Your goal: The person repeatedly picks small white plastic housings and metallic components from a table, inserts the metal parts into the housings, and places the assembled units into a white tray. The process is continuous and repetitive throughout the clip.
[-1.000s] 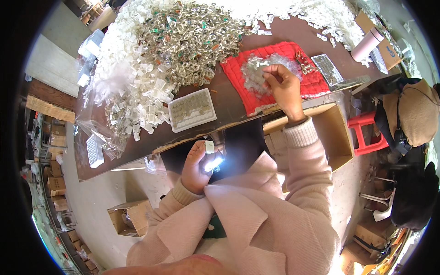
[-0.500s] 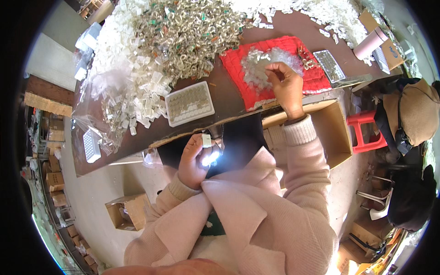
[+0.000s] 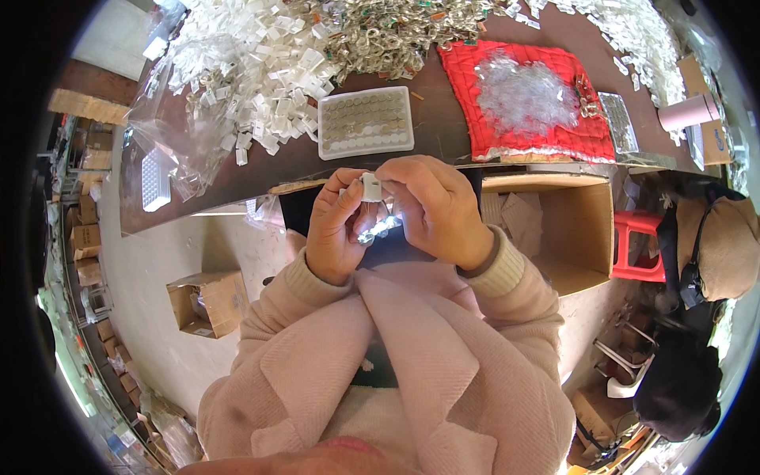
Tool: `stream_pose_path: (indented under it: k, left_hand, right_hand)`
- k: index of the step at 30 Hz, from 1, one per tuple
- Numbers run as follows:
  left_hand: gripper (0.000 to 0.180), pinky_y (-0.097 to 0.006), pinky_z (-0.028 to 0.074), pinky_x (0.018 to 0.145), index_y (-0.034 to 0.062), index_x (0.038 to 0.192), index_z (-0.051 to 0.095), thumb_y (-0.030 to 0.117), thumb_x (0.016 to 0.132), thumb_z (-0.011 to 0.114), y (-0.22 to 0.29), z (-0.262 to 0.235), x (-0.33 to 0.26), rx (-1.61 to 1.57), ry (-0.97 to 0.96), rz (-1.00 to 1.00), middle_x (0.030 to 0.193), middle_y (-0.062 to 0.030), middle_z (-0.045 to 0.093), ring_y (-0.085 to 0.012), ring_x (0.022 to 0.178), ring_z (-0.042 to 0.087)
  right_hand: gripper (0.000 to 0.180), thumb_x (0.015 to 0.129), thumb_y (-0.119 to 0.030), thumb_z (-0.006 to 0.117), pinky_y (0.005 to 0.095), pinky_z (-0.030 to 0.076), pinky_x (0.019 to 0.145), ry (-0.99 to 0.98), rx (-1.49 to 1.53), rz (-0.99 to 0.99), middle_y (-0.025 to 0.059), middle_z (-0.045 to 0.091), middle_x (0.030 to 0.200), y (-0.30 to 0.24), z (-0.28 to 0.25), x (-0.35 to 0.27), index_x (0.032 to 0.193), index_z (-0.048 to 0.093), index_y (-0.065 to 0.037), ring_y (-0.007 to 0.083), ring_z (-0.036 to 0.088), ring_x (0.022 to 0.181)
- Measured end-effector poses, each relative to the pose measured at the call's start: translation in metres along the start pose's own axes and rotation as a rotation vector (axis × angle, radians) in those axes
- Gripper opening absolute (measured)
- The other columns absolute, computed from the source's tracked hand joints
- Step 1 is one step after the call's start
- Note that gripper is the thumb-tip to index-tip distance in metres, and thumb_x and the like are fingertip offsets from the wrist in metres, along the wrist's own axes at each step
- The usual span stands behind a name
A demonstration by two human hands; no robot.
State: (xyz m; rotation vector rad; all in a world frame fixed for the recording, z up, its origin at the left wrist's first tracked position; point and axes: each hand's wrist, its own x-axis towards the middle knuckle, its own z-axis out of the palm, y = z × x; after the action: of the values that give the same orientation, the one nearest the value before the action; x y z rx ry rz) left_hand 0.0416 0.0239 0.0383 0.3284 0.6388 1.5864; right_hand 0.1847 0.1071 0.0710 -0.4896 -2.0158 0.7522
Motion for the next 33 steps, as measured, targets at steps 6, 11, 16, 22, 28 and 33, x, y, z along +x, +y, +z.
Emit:
stream_pose_path:
  k: [6, 11, 16, 22, 28, 33]
  left_hand:
    - [0.016, -0.018, 0.03, 0.046, 0.0017, 0.107, 0.063, 0.007, 0.093, 0.068, 0.01, -0.009, -0.005, 0.066, 0.038, 0.032, 0.083, -0.0033, 0.064, -0.0035, 0.053, 0.042]
    - [0.015, -0.017, 0.032, 0.047, 0.0012, 0.105, 0.063, 0.004, 0.092, 0.069, 0.019, -0.019, -0.005, 0.044, -0.03, 0.068, 0.085, -0.0044, 0.065, -0.0026, 0.054, 0.045]
    - [0.014, -0.019, 0.032, 0.048, 0.0018, 0.106, 0.063, 0.004, 0.093, 0.068, 0.023, -0.023, -0.008, 0.073, -0.039, 0.078, 0.077, -0.0024, 0.061, -0.0029, 0.055, 0.044]
    - [0.013, -0.019, 0.032, 0.048, 0.0002, 0.104, 0.061, 0.003, 0.093, 0.068, 0.029, -0.032, -0.009, 0.134, -0.021, 0.117, 0.075, -0.0004, 0.058, -0.0028, 0.056, 0.045]
    - [0.01, -0.018, 0.031, 0.049, 0.0006, 0.102, 0.062, -0.001, 0.093, 0.065, 0.046, -0.044, -0.012, 0.129, 0.041, 0.113, 0.075, -0.0006, 0.059, -0.0027, 0.055, 0.044]
    - [0.015, -0.02, 0.038, 0.056, 0.003, 0.11, 0.062, 0.007, 0.097, 0.057, 0.065, -0.052, -0.009, -0.1, 0.162, 0.073, 0.08, -0.0038, 0.061, -0.0071, 0.063, 0.05]
  right_hand:
    - [0.024, 0.081, 0.011, 0.067, 0.0335, 0.053, 0.065, -0.21, -0.155, -0.13, 0.0133, 0.067, 0.088, -0.008, -0.002, 0.014, 0.1, 0.06, -0.001, 0.0275, 0.066, 0.073]
    - [0.028, 0.081, 0.006, 0.071, 0.031, 0.055, 0.069, -0.167, -0.145, 0.014, 0.0125, 0.069, 0.09, -0.014, 0.007, 0.014, 0.106, 0.061, -0.001, 0.0252, 0.07, 0.078]
    - [0.013, 0.083, 0.005, 0.069, 0.0308, 0.055, 0.071, -0.19, -0.098, 0.159, 0.0114, 0.07, 0.088, -0.019, 0.011, 0.013, 0.094, 0.066, -0.002, 0.0247, 0.07, 0.078]
    - [0.014, 0.081, 0.005, 0.067, 0.0356, 0.054, 0.063, -0.176, -0.088, 0.065, 0.012, 0.068, 0.083, -0.02, 0.026, 0.019, 0.092, 0.064, -0.002, 0.0309, 0.068, 0.071]
    - [0.008, 0.082, 0.002, 0.07, 0.0337, 0.054, 0.064, -0.285, 0.004, 0.12, 0.0116, 0.069, 0.082, -0.018, 0.042, 0.037, 0.088, 0.068, -0.002, 0.0292, 0.069, 0.072]
    - [0.013, 0.082, -0.005, 0.072, 0.0354, 0.052, 0.061, -0.282, -0.118, 0.096, 0.0102, 0.066, 0.085, 0.009, 0.055, 0.088, 0.094, 0.068, -0.006, 0.0278, 0.066, 0.07]
